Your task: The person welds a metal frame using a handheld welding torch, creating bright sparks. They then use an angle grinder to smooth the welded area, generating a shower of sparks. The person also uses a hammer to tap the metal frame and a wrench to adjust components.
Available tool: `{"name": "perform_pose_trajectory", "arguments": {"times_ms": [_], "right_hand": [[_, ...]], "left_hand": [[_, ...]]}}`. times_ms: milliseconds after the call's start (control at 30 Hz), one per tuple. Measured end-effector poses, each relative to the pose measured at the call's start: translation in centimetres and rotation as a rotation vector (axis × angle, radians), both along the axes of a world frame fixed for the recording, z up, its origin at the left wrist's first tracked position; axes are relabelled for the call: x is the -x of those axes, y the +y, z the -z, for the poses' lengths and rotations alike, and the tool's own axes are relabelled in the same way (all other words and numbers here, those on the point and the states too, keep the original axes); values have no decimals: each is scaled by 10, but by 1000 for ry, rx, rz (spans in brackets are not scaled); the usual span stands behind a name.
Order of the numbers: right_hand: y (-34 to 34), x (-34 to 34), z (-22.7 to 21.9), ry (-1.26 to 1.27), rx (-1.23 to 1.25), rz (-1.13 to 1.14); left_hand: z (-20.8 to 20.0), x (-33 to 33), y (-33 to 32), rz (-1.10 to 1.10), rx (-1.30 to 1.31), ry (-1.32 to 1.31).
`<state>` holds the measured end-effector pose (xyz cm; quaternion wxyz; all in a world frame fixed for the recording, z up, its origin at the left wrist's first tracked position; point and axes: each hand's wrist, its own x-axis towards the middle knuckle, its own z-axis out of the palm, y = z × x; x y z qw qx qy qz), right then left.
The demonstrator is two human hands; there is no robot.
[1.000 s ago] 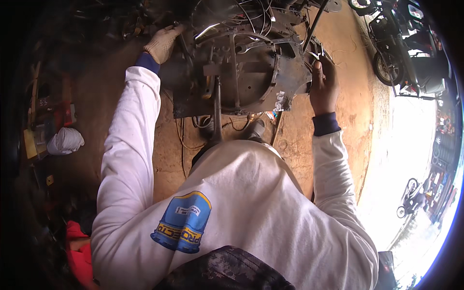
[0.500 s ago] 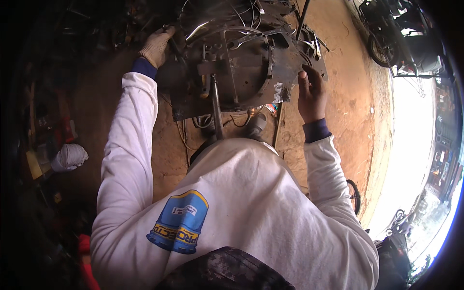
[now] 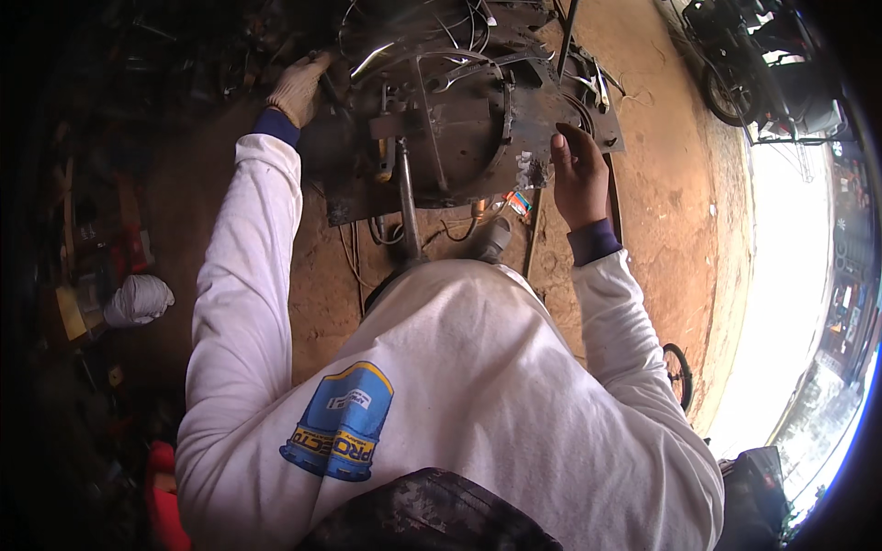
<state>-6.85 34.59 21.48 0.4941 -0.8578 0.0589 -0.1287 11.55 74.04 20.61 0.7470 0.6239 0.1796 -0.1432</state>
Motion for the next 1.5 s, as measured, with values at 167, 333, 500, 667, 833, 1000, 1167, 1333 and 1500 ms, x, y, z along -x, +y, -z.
{"name": "perform_pose_trajectory", "arguments": {"times_ms": [167, 333, 500, 667, 833, 1000, 1167, 1333, 1500], "right_hand": [[-22, 9, 15, 3, -9, 17], [-35, 30, 20, 62, 3, 61], [-34, 39, 29, 106, 2, 77], [-36, 47, 35, 112, -21, 97], [-44, 60, 40, 138, 36, 95], [-50, 66, 50, 149, 77, 67], [-45, 65, 51, 185, 18, 55], [-39, 57, 49, 209, -5, 39], [-37, 52, 50, 206, -9, 17]], "left_hand": [[19, -7, 19, 5, -145, -107], [6, 6, 17, -37, -34, -60], [29, 6, 23, 104, 142, -217], [28, 4, 4, -97, 382, -13], [19, 2, -5, -75, 303, -25], [35, -15, 3, -101, 26, -51], [22, -17, -17, -158, -282, 60], [6, -10, -29, -195, -358, 44], [11, -13, -27, -202, -298, 17]]}}
